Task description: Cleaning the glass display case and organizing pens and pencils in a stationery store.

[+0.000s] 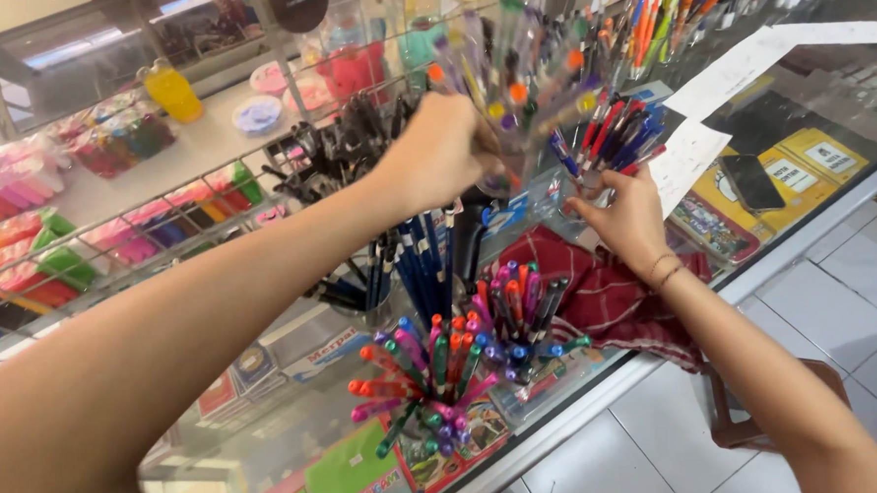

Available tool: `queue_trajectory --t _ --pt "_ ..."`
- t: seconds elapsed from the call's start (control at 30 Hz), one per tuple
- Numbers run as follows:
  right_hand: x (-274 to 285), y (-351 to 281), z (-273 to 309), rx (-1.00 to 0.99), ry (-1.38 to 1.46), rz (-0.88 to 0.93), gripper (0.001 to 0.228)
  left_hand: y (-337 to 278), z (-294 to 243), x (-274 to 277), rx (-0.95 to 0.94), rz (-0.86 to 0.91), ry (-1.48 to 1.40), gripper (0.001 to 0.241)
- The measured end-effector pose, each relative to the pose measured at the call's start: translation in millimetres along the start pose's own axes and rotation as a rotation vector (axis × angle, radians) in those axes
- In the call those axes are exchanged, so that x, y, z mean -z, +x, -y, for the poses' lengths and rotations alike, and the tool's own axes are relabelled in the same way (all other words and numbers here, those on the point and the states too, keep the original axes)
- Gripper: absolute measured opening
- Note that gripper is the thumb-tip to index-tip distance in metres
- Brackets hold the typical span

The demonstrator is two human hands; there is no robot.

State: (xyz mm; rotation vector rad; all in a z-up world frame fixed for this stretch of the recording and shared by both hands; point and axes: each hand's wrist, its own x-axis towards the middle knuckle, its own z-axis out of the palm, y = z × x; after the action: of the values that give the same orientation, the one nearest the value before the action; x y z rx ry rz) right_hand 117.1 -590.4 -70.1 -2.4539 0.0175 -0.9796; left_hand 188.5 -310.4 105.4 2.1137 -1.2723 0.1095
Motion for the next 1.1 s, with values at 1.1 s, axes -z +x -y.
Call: queue_trajectory --t 1.1 --pt "0.5 -2.7 -4.6 -0.056 -0.158 -0.035 0.047 92.3 127.9 -135.2 -0.211 0.582 0.271 0.042"
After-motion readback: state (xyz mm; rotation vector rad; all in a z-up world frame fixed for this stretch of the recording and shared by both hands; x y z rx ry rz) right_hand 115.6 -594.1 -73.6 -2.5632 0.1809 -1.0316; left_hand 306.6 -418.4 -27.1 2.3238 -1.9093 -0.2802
